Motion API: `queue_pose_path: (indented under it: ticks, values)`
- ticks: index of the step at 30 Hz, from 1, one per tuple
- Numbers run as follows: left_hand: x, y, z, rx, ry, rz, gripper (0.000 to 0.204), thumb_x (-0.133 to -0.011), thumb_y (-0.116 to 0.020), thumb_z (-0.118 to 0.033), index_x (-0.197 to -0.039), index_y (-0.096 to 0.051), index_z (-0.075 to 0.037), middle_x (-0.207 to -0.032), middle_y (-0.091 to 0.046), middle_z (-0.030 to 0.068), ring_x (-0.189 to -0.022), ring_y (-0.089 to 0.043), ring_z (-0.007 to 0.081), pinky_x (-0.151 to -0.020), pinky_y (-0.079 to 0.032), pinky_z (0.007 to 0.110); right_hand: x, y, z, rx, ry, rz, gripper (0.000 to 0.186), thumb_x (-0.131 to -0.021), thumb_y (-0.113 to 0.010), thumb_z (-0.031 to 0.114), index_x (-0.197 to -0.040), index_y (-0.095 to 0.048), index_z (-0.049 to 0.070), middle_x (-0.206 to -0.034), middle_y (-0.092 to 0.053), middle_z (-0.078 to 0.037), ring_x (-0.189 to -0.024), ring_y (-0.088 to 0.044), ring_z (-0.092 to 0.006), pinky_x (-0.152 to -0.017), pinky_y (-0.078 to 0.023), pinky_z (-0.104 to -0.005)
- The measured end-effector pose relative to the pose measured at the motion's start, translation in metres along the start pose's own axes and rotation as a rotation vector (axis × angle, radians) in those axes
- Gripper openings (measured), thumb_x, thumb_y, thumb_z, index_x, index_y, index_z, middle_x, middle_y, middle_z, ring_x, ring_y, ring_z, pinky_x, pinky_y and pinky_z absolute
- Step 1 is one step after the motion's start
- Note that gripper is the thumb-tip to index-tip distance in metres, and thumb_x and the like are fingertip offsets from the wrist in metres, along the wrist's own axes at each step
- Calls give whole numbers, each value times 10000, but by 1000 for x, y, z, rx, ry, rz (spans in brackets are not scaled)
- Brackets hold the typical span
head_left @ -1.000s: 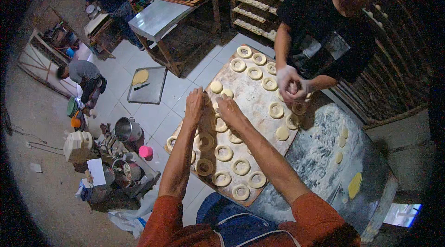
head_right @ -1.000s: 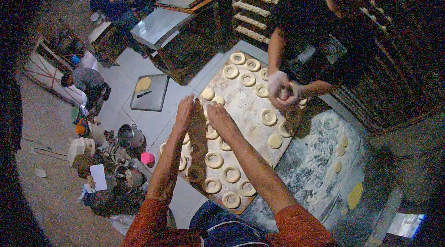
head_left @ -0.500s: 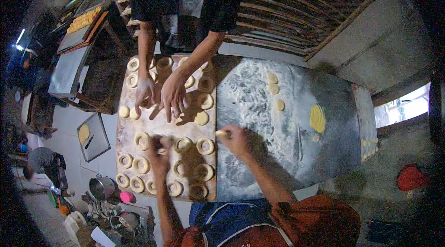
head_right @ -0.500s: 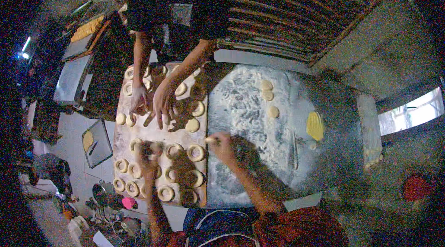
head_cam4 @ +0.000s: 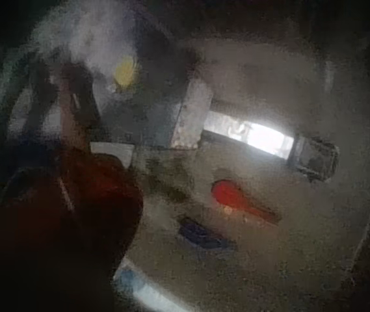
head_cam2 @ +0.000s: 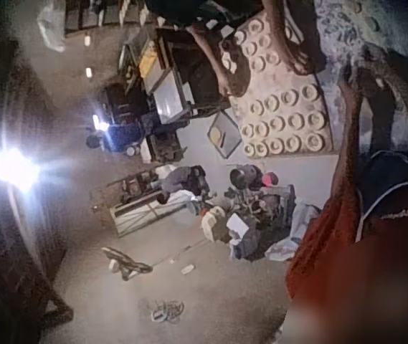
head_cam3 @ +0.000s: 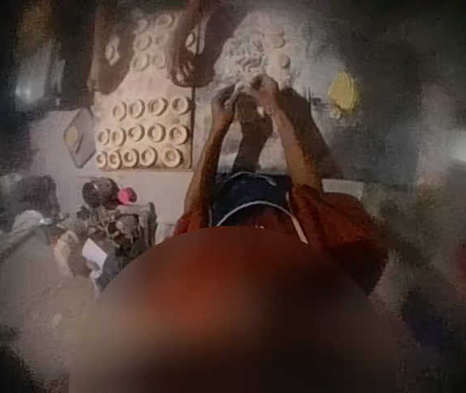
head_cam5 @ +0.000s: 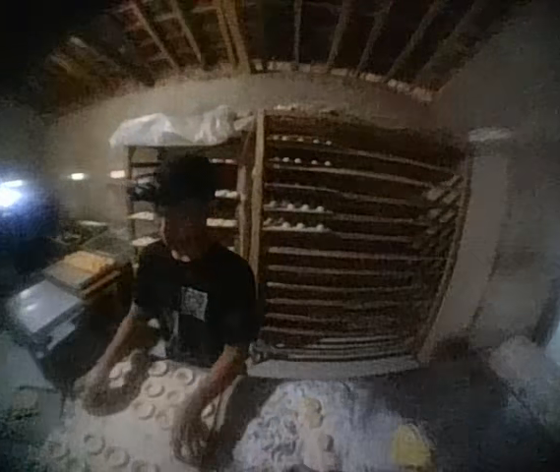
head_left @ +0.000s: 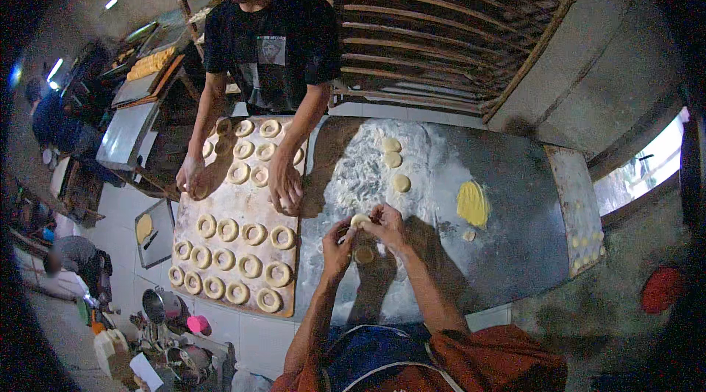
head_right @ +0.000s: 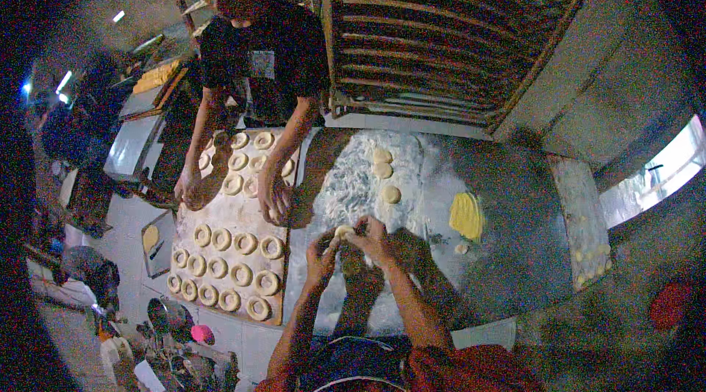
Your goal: The person shapes small dough balls into rings by hand and places them on a wooden board. They work alongside another person at a metal table in a bakery, repeatedly forming dough pieces and arranging them in rows.
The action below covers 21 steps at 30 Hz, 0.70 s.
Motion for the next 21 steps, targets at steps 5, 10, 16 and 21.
queue_pose_path:
  ticks: [5,10,16,21]
  values:
    - [31,-41,7,42,172,0,258,-898,-646,-213,-1018,-646,16,-876,-668,53,-778,-604,112,-698,-482,258,41,31,22,-1,-35,51,519,-685,-758,101,-1098,-451,39,-940,-602,-87,-921,-628,-221,-765,-504,-325]
    - [51,-78,-5,-7,132,4,275,-896,-647,-223,-1014,-647,25,-933,-674,103,-862,-637,163,-791,-513,310,59,57,48,23,-13,123,558,-706,-706,36,-1176,-405,45,-950,-610,-111,-882,-633,-240,-752,-512,-341]
    - [62,-111,3,384,262,84,363,-907,-591,-98,-1246,-493,-14,-887,-633,52,-784,-586,121,-672,-474,267,78,58,58,-464,-78,469,522,-780,-586,-14,-1261,-397,58,-1006,-613,-97,-866,-616,-148,-735,-513,-299]
    - [75,-123,-19,479,124,202,465,-718,-707,13,-1103,-468,-92,-951,-605,34,-809,-587,140,-656,-461,261,74,71,4,-681,-416,199,447,-932,-428,420,-1130,-532,34,-1020,-615,-86,-858,-616,-134,-722,-502,-269]
Point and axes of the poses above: each hand's wrist, its own x-axis away from the middle knuckle, its own y-axis out of the back of the hand, z = x × y, the point moved 10 cm from there along -x, towards the middle knuckle
